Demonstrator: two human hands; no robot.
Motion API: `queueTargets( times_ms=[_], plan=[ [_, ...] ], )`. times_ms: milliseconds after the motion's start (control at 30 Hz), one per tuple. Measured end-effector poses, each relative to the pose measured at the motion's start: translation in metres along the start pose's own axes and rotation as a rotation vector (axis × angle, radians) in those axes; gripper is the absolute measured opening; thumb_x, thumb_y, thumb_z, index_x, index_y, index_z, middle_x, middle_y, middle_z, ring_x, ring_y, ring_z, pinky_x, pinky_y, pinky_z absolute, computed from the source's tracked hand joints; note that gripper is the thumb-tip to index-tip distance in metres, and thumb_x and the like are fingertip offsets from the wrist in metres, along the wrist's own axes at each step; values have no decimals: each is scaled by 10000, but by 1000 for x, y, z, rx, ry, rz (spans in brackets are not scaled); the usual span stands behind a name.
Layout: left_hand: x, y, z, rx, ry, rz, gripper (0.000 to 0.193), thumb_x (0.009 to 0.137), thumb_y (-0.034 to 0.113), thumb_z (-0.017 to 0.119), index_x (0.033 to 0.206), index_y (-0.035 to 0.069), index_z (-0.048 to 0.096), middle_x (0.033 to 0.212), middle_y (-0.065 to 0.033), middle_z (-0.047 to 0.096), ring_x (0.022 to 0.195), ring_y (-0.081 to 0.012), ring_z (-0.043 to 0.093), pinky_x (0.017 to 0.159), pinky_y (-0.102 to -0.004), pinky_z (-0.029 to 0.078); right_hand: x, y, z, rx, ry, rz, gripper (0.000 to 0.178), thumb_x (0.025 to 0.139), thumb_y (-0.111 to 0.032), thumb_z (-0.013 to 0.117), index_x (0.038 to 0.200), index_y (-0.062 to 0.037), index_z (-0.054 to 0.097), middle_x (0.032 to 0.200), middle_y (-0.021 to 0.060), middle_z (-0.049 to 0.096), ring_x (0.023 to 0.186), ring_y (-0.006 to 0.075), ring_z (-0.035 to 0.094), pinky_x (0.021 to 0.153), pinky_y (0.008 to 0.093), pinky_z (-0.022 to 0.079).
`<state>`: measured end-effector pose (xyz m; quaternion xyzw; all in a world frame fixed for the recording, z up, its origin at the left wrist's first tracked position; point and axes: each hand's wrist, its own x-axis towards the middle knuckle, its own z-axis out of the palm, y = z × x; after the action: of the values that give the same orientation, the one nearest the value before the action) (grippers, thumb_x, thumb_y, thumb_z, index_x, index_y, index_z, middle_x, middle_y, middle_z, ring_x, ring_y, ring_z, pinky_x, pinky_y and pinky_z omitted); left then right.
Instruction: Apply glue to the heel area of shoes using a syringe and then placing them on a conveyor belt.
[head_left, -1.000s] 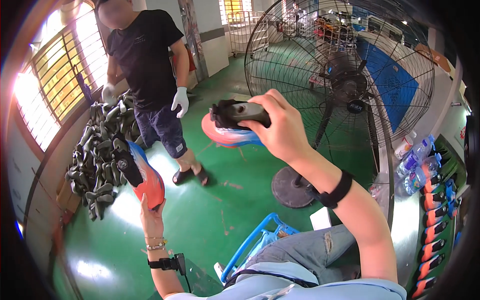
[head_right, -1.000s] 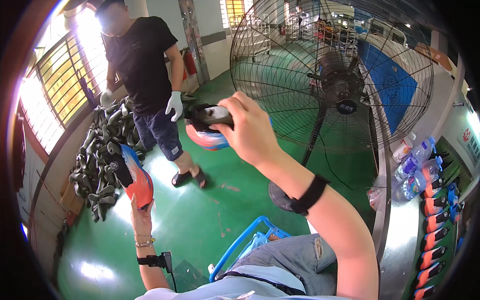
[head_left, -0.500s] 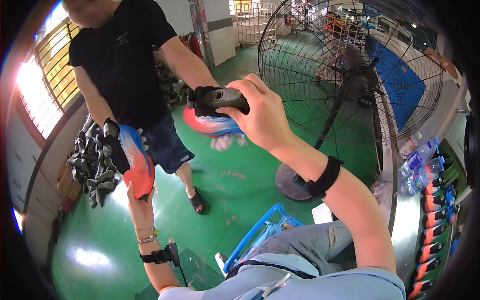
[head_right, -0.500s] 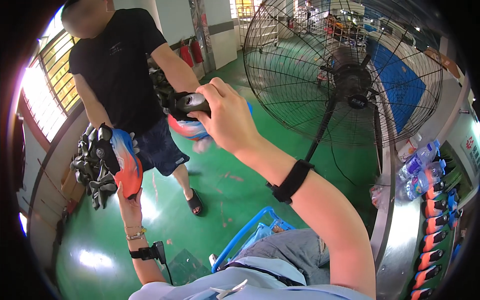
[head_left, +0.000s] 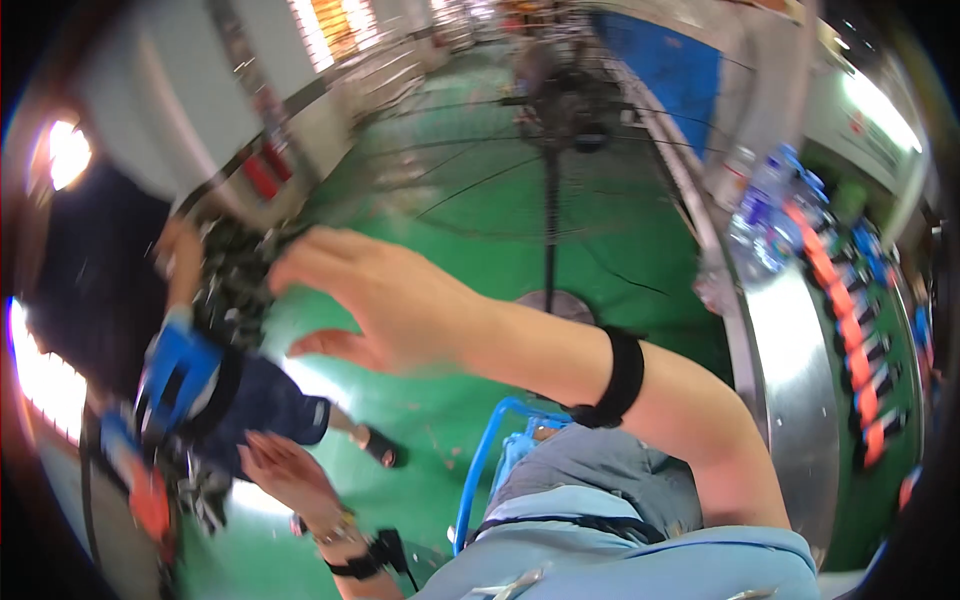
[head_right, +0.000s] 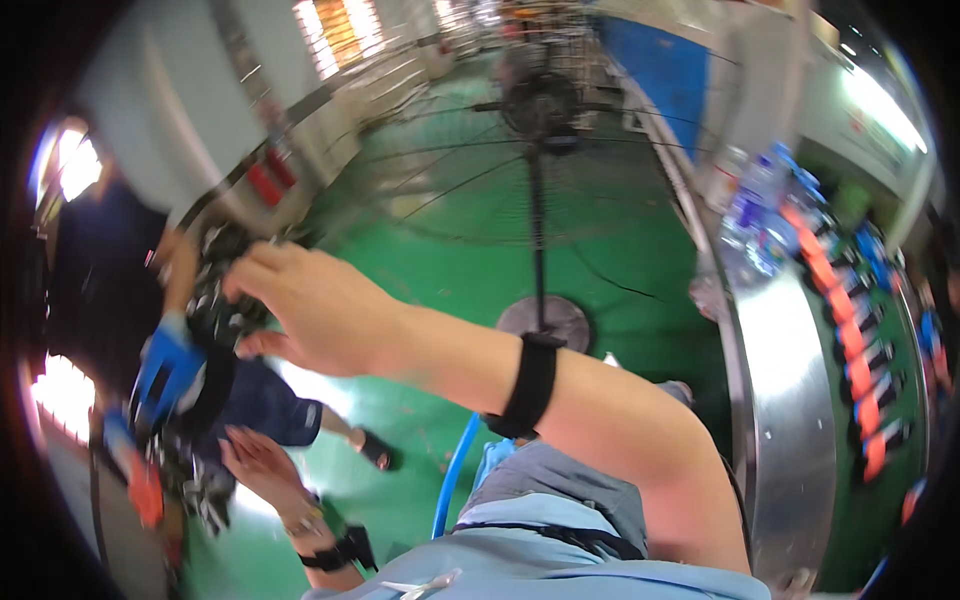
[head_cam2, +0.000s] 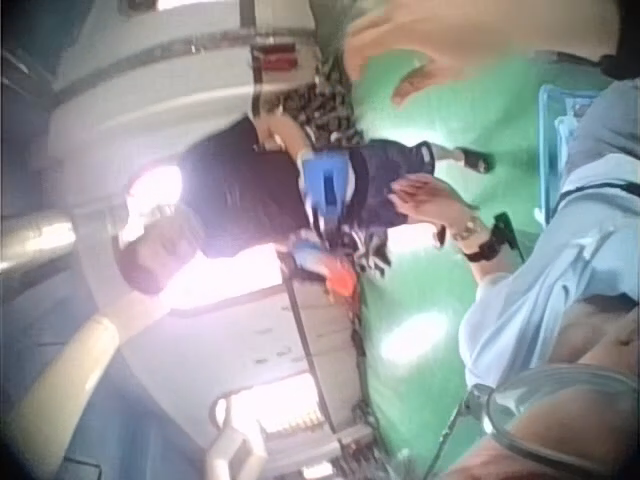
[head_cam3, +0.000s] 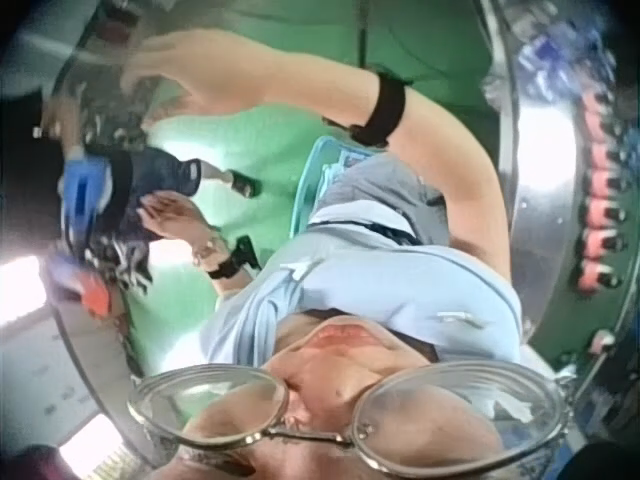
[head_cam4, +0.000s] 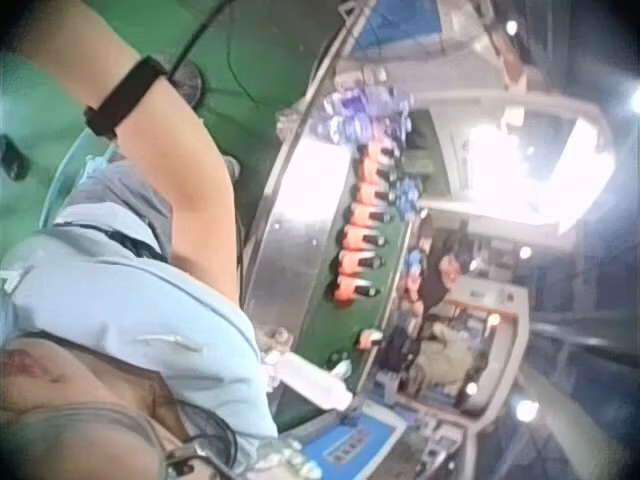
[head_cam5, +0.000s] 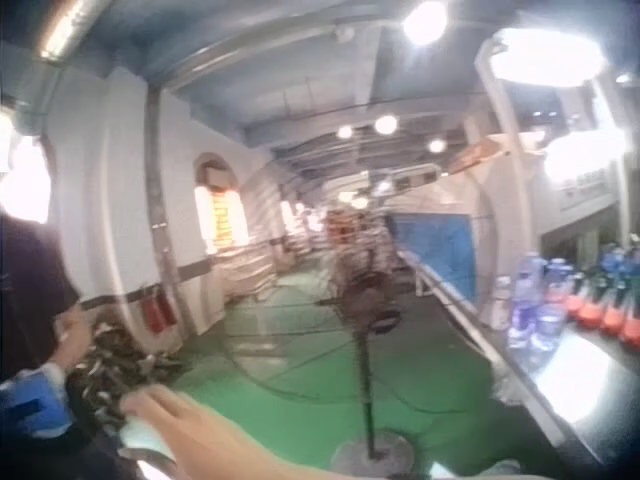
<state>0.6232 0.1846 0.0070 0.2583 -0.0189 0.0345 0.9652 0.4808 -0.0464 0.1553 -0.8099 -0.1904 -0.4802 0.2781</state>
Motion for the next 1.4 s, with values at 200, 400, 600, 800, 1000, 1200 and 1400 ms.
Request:
queueTargets(
  times_ms=[200, 400, 600, 800, 1000, 1200, 1400],
  plan=[
    [-97, -112, 62, 645, -751, -762, 43, 921, 150, 565, 914, 108, 558, 841, 16, 559, 756, -91, 544, 617, -197, 431, -124, -42, -140, -493, -109, 581, 258, 838, -291, 656, 962, -71, 600, 989, 72, 584, 939, 291, 578, 790, 401, 488],
    [-218, -227, 150, 653, -1625, -877, 93, 871, 90, 651, 839, 48, 575, 905, -70, 634, 812, -156, 627, 676, -269, 538, -260, -166, -220, -1094, 164, 966, 268, 808, -283, 676, 961, -80, 593, 995, 48, 589, 888, 239, 585, 774, 375, 482],
    [-414, -280, 184, 377, -2303, -1147, 150, 877, 110, 646, 804, 12, 559, 788, -94, 648, 733, -187, 658, 671, -313, 564, -339, -351, -197, -1743, 611, 1553, 478, 724, -402, 702, 1077, -95, 603, 1242, 103, 531, 1188, 329, 456, 976, 462, 386],
    [-629, -269, 181, 407, -2682, -1174, 116, 933, 100, 553, 868, 4, 560, 917, -99, 647, 826, -201, 667, 723, -304, 557, -378, -422, -151, -1918, 714, 2028, 745, 648, -613, 634, 1202, -117, 596, 1410, 65, 405, 1302, 389, 306, 1025, 564, 331],
    [-821, -193, 133, -170, -3388, -634, 289, 976, 272, 485, 1033, 3, 572, 1010, -102, 650, 915, -220, 656, 752, -341, 540, -418, -427, -129, -1806, 706, 1954, 666, 677, -548, 671, 1179, -121, 575, 1232, 64, 486, 1006, 306, 465, 864, 411, 448],
    [-943, -70, 77, -1877, -2702, 652, 474, 767, 213, 648, 1214, 92, 549, 1309, -95, 492, 1204, -268, 465, 942, -393, 455, -421, -429, -132, -1635, 925, 1883, 463, 784, -298, 705, 1158, -75, 547, 1195, 97, 475, 1013, 260, 483, 862, 357, 460],
    [-1038, 20, 3, -2061, -1816, 1118, 600, 730, 114, 611, 1314, 164, 483, 1381, -71, 442, 1303, -256, 379, 1113, -461, 268, -406, -471, -113, -1526, 1241, 1391, 399, 860, -308, 593, 1144, -28, 573, 1055, 153, 564, 980, 310, 558, 851, 399, 452]
  ],
)
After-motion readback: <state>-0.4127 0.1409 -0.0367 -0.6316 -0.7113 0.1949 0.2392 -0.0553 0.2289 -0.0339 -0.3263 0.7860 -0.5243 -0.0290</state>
